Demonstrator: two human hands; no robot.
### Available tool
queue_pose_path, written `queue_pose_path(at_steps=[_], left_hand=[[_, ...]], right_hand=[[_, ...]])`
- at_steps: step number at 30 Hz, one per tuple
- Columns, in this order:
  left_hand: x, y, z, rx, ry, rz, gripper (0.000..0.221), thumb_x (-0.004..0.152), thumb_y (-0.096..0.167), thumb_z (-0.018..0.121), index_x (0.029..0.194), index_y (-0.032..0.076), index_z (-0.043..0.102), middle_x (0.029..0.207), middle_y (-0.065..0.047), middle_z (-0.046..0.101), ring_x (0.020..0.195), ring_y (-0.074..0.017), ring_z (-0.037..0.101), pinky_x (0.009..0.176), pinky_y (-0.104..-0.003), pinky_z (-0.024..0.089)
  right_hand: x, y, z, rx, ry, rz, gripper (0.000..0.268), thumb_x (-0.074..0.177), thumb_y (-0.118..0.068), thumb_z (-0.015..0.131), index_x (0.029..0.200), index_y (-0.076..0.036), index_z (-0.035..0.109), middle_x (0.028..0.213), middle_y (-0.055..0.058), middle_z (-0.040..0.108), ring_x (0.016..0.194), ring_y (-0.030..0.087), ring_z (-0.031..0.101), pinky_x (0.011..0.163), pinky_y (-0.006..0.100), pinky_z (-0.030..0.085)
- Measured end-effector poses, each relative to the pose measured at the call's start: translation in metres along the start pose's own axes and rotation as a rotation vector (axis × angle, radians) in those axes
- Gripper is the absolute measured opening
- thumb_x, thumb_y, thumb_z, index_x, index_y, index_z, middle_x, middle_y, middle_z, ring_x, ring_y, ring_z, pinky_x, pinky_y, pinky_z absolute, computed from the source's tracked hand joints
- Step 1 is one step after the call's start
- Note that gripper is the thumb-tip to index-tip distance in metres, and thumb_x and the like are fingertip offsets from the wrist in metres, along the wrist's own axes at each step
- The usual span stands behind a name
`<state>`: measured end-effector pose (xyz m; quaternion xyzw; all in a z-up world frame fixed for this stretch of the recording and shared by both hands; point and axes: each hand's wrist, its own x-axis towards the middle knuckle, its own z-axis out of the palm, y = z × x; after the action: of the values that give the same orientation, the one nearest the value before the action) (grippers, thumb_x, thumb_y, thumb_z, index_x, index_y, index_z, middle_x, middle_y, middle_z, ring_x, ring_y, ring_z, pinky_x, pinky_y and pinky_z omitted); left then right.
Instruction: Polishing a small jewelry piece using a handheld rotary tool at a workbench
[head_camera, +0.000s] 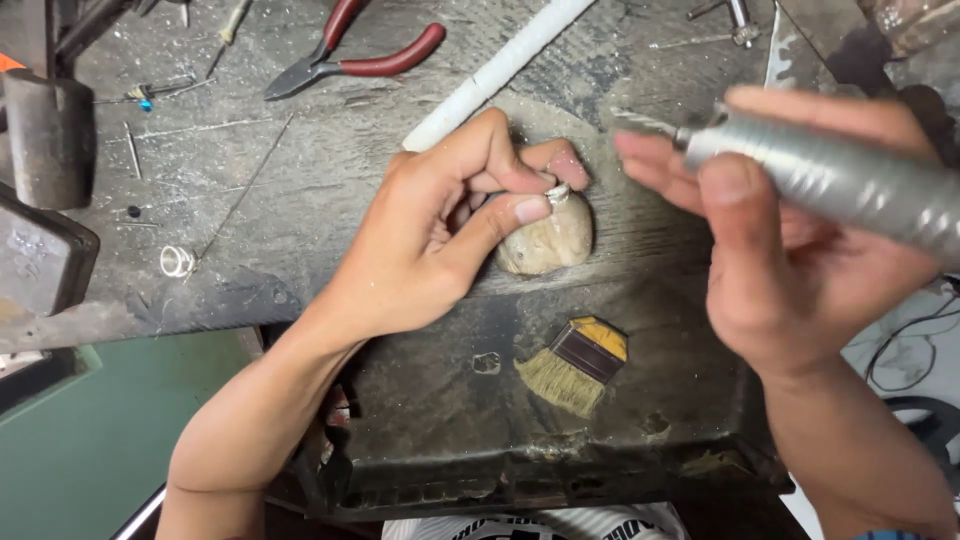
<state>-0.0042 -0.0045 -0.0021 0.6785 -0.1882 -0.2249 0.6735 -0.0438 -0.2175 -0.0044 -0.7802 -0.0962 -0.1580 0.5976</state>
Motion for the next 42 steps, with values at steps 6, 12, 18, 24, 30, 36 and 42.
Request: queue_pose_path(at_steps=[6, 12, 18, 24, 30, 36, 42], left_hand=[[-0.002, 0.0, -0.001, -0.065, -0.007, -0.013, 0.009, 0.107, 0.008, 0.052, 0.099, 0.009, 0.047, 0.121, -0.02, 0.072, 0.125, -0.0214, 0.067, 0.081, -0.024, 0.055], [-0.002, -0.003, -0.001, -0.1, 0.0, -0.029, 0.008, 0.106, 0.008, 0.053, 0.101, 0.009, 0.047, 0.124, -0.021, 0.071, 0.125, -0.0228, 0.068, 0.088, -0.025, 0.058], [-0.002, -0.003, 0.0, -0.07, 0.009, -0.018, 0.018, 0.106, 0.008, 0.054, 0.095, 0.012, 0.04, 0.123, -0.017, 0.072, 0.071, -0.0022, 0.055, 0.056, -0.02, 0.035], [-0.003, 0.0, 0.001, 0.026, 0.045, 0.003, 0.014, 0.105, 0.013, 0.057, 0.098, 0.015, 0.044, 0.123, -0.015, 0.074, 0.05, -0.0014, 0.024, 0.048, -0.02, 0.026], [-0.003, -0.001, 0.0, 0.1, 0.048, 0.027, 0.015, 0.105, 0.016, 0.056, 0.095, 0.014, 0.044, 0.121, -0.015, 0.076, 0.094, -0.0084, 0.075, 0.055, -0.02, 0.036], [-0.002, 0.001, -0.001, 0.112, 0.04, 0.016, 0.015, 0.105, 0.017, 0.054, 0.095, 0.015, 0.043, 0.124, -0.011, 0.075, 0.048, -0.003, 0.019, 0.045, -0.021, 0.024], [-0.001, 0.001, -0.002, 0.142, 0.035, 0.032, 0.017, 0.104, 0.018, 0.054, 0.093, 0.016, 0.042, 0.122, -0.009, 0.076, 0.045, -0.0033, 0.021, 0.043, -0.02, 0.022]], right_hand=[[0.019, -0.003, 0.007, 0.053, -0.079, 0.295, 0.036, 0.114, -0.012, 0.057, 0.141, 0.009, 0.044, 0.114, 0.033, 0.066, 0.104, 0.043, 0.081, 0.087, 0.04, 0.073], [0.031, -0.006, 0.014, 0.049, -0.126, 0.307, 0.027, 0.119, -0.005, 0.053, 0.141, 0.006, 0.042, 0.116, 0.03, 0.064, 0.111, 0.042, 0.081, 0.095, 0.041, 0.073], [0.033, 0.002, 0.021, -0.012, -0.109, 0.197, 0.026, 0.118, -0.005, 0.056, 0.136, 0.012, 0.047, 0.115, 0.031, 0.066, 0.103, 0.041, 0.082, 0.087, 0.039, 0.072], [0.02, -0.006, 0.013, 0.043, -0.093, 0.197, 0.031, 0.117, -0.008, 0.05, 0.137, 0.013, 0.037, 0.137, 0.039, 0.054, 0.114, 0.048, 0.075, 0.091, 0.044, 0.071], [-0.033, 0.012, -0.001, 0.133, 0.013, 0.042, 0.03, 0.104, -0.009, 0.061, 0.127, 0.004, 0.047, 0.117, 0.03, 0.065, 0.101, 0.043, 0.081, 0.085, 0.043, 0.08], [-0.035, -0.004, 0.002, -0.027, -0.032, 0.086, 0.029, 0.096, 0.001, 0.059, 0.117, 0.016, 0.047, 0.109, 0.039, 0.066, 0.092, 0.045, 0.079, 0.086, 0.047, 0.074], [-0.028, -0.006, 0.003, -0.044, -0.087, 0.031, 0.033, 0.099, -0.007, 0.058, 0.119, 0.017, 0.047, 0.109, 0.036, 0.067, 0.094, 0.043, 0.081, 0.084, 0.045, 0.075]])
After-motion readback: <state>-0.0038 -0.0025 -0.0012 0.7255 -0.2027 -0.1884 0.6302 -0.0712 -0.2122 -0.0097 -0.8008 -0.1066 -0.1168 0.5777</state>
